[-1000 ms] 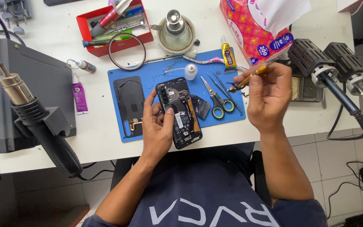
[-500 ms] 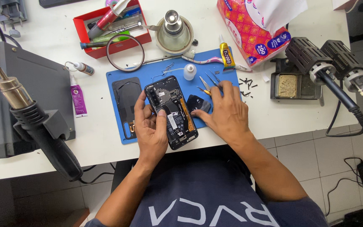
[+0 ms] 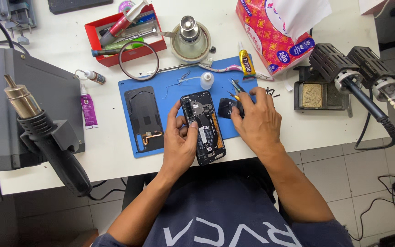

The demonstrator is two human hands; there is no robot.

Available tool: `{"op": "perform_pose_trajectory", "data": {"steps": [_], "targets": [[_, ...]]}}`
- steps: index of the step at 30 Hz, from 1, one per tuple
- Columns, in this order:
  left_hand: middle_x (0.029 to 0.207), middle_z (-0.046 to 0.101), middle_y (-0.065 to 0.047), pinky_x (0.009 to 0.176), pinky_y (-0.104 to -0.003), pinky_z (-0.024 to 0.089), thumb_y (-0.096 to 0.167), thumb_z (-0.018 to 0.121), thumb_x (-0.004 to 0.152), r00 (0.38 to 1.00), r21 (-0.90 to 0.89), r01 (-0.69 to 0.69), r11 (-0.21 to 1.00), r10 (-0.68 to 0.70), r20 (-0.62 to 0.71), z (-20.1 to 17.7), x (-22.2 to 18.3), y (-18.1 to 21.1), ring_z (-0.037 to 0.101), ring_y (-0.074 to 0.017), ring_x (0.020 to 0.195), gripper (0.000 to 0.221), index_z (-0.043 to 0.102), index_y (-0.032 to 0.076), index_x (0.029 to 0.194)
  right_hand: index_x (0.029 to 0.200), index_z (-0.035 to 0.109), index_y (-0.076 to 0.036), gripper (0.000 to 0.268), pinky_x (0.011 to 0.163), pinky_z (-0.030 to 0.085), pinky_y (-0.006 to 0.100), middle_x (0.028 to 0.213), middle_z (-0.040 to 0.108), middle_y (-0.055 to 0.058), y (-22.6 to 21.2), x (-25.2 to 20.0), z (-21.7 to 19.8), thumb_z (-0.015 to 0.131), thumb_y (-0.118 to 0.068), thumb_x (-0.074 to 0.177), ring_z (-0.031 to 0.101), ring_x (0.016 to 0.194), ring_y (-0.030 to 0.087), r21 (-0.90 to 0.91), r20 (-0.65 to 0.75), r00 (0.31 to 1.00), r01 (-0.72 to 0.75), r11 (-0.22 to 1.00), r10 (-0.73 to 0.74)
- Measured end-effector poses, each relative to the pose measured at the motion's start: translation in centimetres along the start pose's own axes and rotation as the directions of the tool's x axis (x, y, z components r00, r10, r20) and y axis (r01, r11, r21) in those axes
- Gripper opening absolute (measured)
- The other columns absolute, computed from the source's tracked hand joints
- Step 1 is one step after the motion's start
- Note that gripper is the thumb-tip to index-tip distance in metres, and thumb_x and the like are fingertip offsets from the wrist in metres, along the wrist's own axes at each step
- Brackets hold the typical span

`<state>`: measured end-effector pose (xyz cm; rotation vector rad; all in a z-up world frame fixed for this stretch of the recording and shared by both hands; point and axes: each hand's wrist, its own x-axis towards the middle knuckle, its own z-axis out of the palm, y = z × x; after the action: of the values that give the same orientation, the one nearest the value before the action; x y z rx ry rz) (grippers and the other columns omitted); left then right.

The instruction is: The person disassembles a mobile phone by removing the back cover with a tool and then uses a screwdriver to unscrew the internal components.

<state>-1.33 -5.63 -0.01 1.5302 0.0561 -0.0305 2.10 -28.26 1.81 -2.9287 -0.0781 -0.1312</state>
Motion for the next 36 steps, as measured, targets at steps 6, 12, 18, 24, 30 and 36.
{"op": "perform_pose_trajectory", "data": {"steps": [6, 12, 18, 24, 30, 36], "targets": [[0.089, 0.064, -0.015, 0.048, -0.026, 0.042, 0.002, 0.058, 0.109, 0.991, 0.093, 0.060, 0.994, -0.070, 0.113, 0.8, 0.9, 0.1, 0.051, -0.0094, 0.059, 0.070, 0.030, -0.008, 0.172, 0.127, 0.077, -0.011, 0.030, 0.068, 0.069, 0.054, 0.120, 0.061, 0.012, 1.9, 0.2, 0.0, 0.079, -0.024, 0.101, 0.076, 0.109, 0.039, -0.003, -0.017, 0.997, -0.071, 0.997, 0.071], [0.080, 0.065, -0.013, 0.045, -0.029, 0.038, 0.002, 0.059, 0.110, 0.972, 0.256, 0.065, 0.964, -0.119, 0.204, 1.2, 2.4, -1.2, 0.052, -0.0112, 0.055, 0.062, 0.037, -0.012, 0.167, 0.124, 0.077, -0.013, 0.022, 0.070, 0.070, 0.052, 0.117, 0.061, 0.009, 2.1, 0.5, -0.5, 0.075, -0.020, 0.103, 0.076, 0.108, 0.036, 0.012, -0.034, 0.991, -0.133, 0.991, 0.133], [0.091, 0.080, -0.027, 0.058, -0.045, 0.050, 0.006, 0.056, 0.112, 0.948, 0.441, -0.002, 0.898, -0.139, 0.287, 0.1, 3.8, 2.4, 0.073, -0.0308, 0.066, 0.049, 0.054, -0.007, 0.159, 0.130, 0.079, -0.008, 0.030, 0.070, 0.068, 0.046, 0.113, 0.062, 0.012, 1.1, 0.3, -2.5, 0.079, -0.026, 0.106, 0.076, 0.102, 0.033, 0.078, -0.095, 0.992, -0.079, 0.994, 0.086], [0.121, 0.082, -0.028, 0.098, -0.064, 0.061, 0.017, 0.055, 0.111, 0.918, 0.704, -0.094, 0.703, -0.212, 0.334, -0.8, 6.1, 3.4, 0.079, -0.0535, 0.116, 0.052, 0.059, 0.017, 0.163, 0.134, 0.080, -0.003, 0.033, 0.066, 0.064, 0.043, 0.104, 0.066, 0.015, 1.8, -0.2, -2.0, 0.076, -0.020, 0.106, 0.077, 0.093, 0.034, 0.308, -0.062, 0.997, -0.028, 0.951, 0.050], [0.103, 0.070, -0.017, 0.070, -0.048, 0.061, 0.018, 0.049, 0.112, 0.883, 0.783, -0.230, 0.578, -0.215, 0.418, 0.4, 7.1, 4.9, 0.075, -0.0337, 0.080, 0.054, 0.060, 0.010, 0.164, 0.135, 0.079, -0.001, 0.035, 0.070, 0.063, 0.045, 0.102, 0.069, 0.018, 2.6, -0.7, -2.0, 0.079, -0.016, 0.104, 0.077, 0.089, 0.036, 0.470, -0.096, 0.995, 0.037, 0.882, 0.010], [0.121, 0.065, -0.023, 0.078, -0.060, 0.065, 0.069, 0.094, 0.083, 0.793, 0.808, -0.453, 0.378, -0.244, 0.558, 1.2, 7.0, 6.2, 0.080, -0.0426, 0.091, 0.119, 0.048, 0.003, 0.170, 0.137, 0.079, -0.001, 0.036, 0.071, 0.062, 0.043, 0.100, 0.071, 0.017, 3.0, -1.1, -1.8, 0.078, -0.015, 0.103, 0.078, 0.087, 0.034, 0.527, -0.068, 0.998, 0.021, 0.850, 0.018]]}}
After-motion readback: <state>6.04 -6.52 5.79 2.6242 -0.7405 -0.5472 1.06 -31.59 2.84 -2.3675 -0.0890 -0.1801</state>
